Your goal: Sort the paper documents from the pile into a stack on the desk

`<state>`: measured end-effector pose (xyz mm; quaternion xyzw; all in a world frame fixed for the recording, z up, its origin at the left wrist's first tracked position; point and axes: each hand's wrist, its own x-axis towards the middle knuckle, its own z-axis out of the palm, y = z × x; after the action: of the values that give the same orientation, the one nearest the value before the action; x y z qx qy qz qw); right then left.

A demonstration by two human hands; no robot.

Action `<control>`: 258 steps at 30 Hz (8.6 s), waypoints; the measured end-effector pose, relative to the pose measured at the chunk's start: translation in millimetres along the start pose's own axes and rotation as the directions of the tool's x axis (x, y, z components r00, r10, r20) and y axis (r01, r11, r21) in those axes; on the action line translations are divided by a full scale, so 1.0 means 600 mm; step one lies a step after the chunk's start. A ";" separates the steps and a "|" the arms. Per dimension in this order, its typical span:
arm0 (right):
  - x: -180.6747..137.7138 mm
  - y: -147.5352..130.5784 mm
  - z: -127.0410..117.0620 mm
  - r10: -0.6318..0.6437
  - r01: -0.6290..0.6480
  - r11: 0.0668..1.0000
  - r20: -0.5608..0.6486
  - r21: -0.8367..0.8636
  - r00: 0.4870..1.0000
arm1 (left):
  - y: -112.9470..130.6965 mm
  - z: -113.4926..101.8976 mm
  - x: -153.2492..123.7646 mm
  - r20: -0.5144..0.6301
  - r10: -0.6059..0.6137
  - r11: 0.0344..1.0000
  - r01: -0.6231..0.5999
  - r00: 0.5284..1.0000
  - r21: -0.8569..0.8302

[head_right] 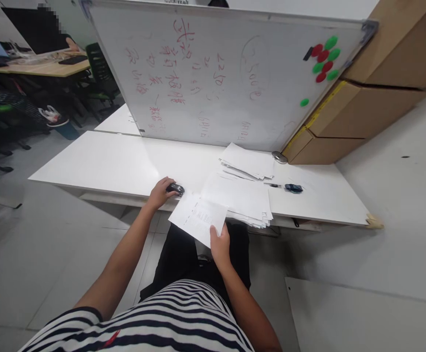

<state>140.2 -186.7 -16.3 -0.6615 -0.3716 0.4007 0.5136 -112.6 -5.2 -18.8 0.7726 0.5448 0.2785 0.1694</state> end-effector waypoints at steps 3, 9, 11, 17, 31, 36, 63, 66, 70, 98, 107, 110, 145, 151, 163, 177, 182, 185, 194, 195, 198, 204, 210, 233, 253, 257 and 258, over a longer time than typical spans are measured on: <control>-0.003 0.011 -0.004 0.021 -0.021 1.000 -0.020 0.022 1.000 | -0.001 0.001 -0.001 -0.007 0.001 1.000 -0.001 1.000 -0.011; 0.006 0.020 0.012 0.019 -0.021 0.992 0.019 0.124 1.000 | 0.001 0.002 -0.002 -0.031 0.024 0.999 -0.026 0.999 -0.039; 0.011 0.018 0.021 0.023 -0.026 0.994 0.028 0.110 0.999 | 0.002 0.002 -0.003 -0.020 0.010 0.999 -0.011 1.000 -0.042; 0.019 0.021 0.033 0.021 -0.023 0.999 0.066 0.034 0.998 | 0.004 -0.005 -0.005 0.006 -0.007 0.999 0.007 1.000 -0.044; -0.002 0.015 0.010 0.027 -0.029 0.998 0.036 0.064 0.999 | 0.008 -0.004 -0.006 -0.008 -0.015 1.000 0.015 1.000 0.025; 0.009 0.014 0.024 0.011 -0.021 0.994 0.096 0.105 0.995 | 0.014 -0.006 -0.005 0.023 -0.036 0.999 0.036 0.999 0.013; 0.000 0.002 0.032 -0.002 -0.009 0.999 0.192 0.054 0.981 | 0.100 0.066 0.085 0.084 -0.102 0.912 0.059 0.991 0.405; 0.004 -0.006 0.029 0.000 -0.002 1.000 0.180 0.009 0.984 | 0.096 0.050 0.093 0.047 -0.195 0.939 0.173 0.980 0.297; 0.020 -0.028 0.017 0.032 -0.020 0.998 0.203 -0.062 0.979 | 0.090 0.034 0.104 -0.018 -0.249 0.961 0.250 0.968 0.115; 0.152 -0.079 -0.178 -0.200 0.162 0.965 -0.176 -0.207 0.964 | 0.101 0.041 0.102 -0.075 -0.301 0.939 0.310 0.951 0.152; 0.259 -0.038 -0.175 -0.178 0.090 0.670 -0.041 -0.736 0.983 | 0.102 0.032 0.104 -0.033 -0.344 0.935 0.345 0.938 0.079; 0.266 -0.008 -0.181 -0.122 0.030 0.776 -0.104 -0.630 0.987 | 0.094 0.014 0.110 0.055 -0.299 0.952 0.302 0.953 -0.045; 0.395 -0.142 -0.131 -0.311 0.373 0.368 0.266 -0.852 0.913 | 0.133 0.035 0.027 -0.206 0.234 0.953 -0.183 0.950 0.240; 0.500 -0.145 -0.085 -0.125 0.389 0.247 0.369 -0.888 0.921 | 0.016 0.037 0.023 -0.301 0.080 0.981 -0.022 0.950 0.191; 0.517 -0.116 -0.076 -0.067 0.397 0.075 0.393 -0.915 0.917 | 0.017 0.048 0.021 -0.318 0.056 0.969 0.025 0.946 0.246; 0.516 -0.125 -0.079 -0.089 0.383 0.136 0.374 -0.914 0.923 | 0.020 0.048 0.020 -0.330 0.040 0.975 0.035 0.943 0.217; 0.517 -0.126 -0.081 -0.085 0.374 0.150 0.365 -0.915 0.927 | 0.018 0.050 0.020 -0.328 0.032 0.975 0.043 0.944 0.219; 0.518 -0.127 -0.080 -0.086 0.367 0.147 0.358 -0.919 0.930 | 0.016 0.052 0.021 -0.325 0.031 0.973 0.046 0.945 0.228; 0.529 -0.137 -0.055 -0.065 0.363 0.102 0.358 -0.926 0.931 | 0.021 0.049 0.021 -0.321 0.013 0.973 0.062 0.947 0.223; 0.530 -0.137 -0.054 -0.058 0.364 0.098 0.360 -0.926 0.931 | 0.021 0.049 0.021 -0.319 0.014 0.973 0.061 0.948 0.223; 0.532 -0.137 -0.053 -0.035 0.365 0.082 0.363 -0.927 0.931 | 0.021 0.049 0.021 -0.313 0.012 0.974 0.059 0.950 0.217; 0.532 -0.131 -0.046 0.015 0.356 0.044 0.357 -0.933 0.934 | 0.019 0.050 0.022 -0.310 0.011 0.973 0.061 0.951 0.224; 0.529 -0.127 -0.040 0.013 0.343 0.051 0.344 -0.938 0.939 | 0.017 0.051 0.022 -0.323 0.022 0.970 0.058 0.946 0.235; 0.189 -0.203 -0.215 -0.502 0.481 0.864 0.184 0.147 0.845 | 0.070 0.034 0.022 -0.457 0.005 0.973 0.102 0.889 0.209; 0.115 -0.190 -0.170 -0.412 0.384 0.910 0.235 0.159 0.880 | 0.355 -0.015 -0.016 -0.172 -0.077 0.830 -0.033 0.982 -0.557; 0.115 -0.186 -0.163 -0.419 0.383 0.904 0.218 0.188 0.882 | 0.361 -0.016 -0.020 -0.185 -0.080 0.819 -0.041 0.980 -0.573; 0.115 -0.186 -0.160 -0.416 0.376 0.904 0.215 0.202 0.884 | 0.363 -0.017 -0.020 -0.174 -0.084 0.807 -0.036 0.981 -0.589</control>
<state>246.7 -139.3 97.3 -0.4730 -0.5292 0.3955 0.5829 40.7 -93.0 109.5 0.6443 0.4552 0.5046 0.3507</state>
